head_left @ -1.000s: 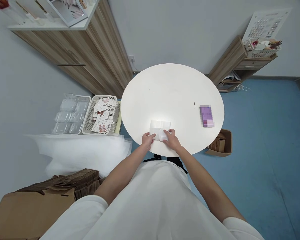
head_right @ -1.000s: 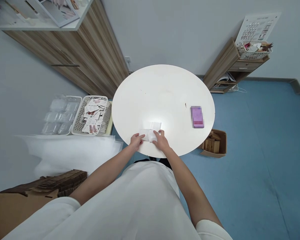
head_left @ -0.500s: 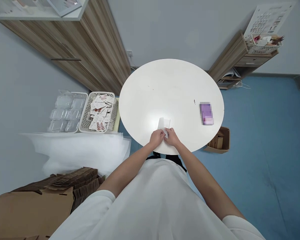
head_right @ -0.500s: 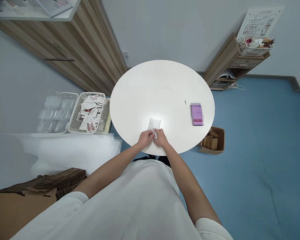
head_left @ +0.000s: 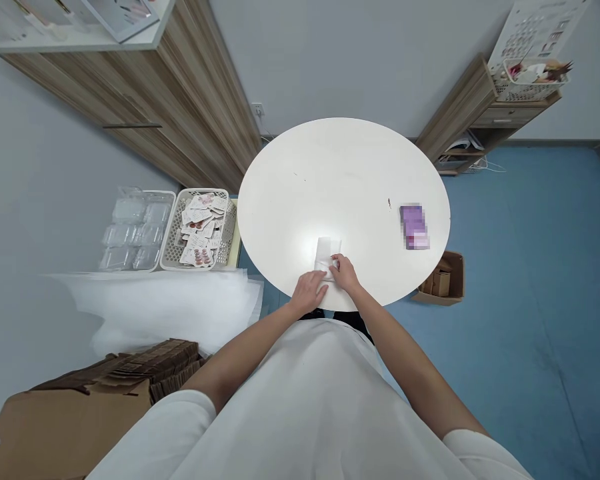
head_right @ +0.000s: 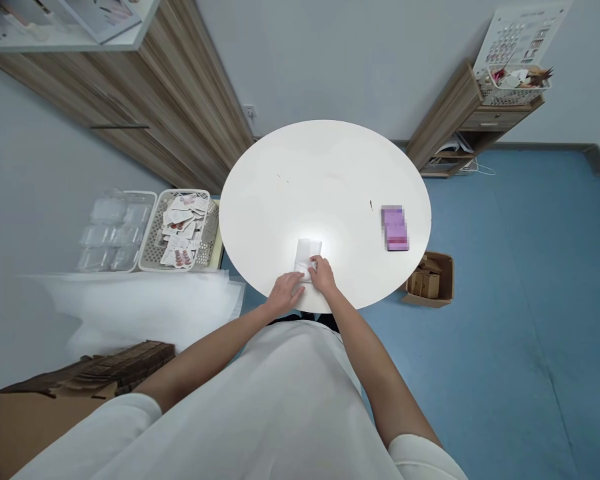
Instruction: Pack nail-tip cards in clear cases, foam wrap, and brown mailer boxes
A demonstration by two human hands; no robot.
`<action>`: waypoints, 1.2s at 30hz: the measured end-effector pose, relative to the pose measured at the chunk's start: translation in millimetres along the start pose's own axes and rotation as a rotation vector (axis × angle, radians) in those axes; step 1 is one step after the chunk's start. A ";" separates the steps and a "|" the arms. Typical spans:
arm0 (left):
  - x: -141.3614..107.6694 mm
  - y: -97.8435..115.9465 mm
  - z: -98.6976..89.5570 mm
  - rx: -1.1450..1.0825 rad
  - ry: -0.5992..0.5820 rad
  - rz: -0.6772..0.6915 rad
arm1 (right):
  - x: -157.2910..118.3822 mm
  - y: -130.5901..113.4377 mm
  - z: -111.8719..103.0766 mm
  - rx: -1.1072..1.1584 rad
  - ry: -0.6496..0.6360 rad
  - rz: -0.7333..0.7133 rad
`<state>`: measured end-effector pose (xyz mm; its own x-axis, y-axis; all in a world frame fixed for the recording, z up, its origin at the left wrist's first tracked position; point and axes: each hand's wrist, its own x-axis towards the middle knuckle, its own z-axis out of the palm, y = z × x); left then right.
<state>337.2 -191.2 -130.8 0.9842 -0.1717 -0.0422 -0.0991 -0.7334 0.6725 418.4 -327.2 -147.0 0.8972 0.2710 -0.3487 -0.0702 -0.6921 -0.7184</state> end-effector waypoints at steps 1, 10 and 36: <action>4.7 -2.8 -3.8 -0.012 0.034 -0.057 | 0.1 0.7 -0.6 -0.001 -0.008 -0.003; 37.6 -8.9 -7.0 -0.030 0.005 -0.028 | -19.3 -3.4 -11.1 -0.158 -0.024 -0.145; 39.0 -11.6 -31.0 -0.355 -0.163 -0.226 | -2.0 -23.1 -49.1 -0.247 -0.411 -0.122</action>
<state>381.2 -169.0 -117.3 0.9367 -0.1550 -0.3140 0.2003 -0.4983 0.8435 439.6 -344.6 -100.1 0.6424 0.5672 -0.5153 0.1747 -0.7632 -0.6221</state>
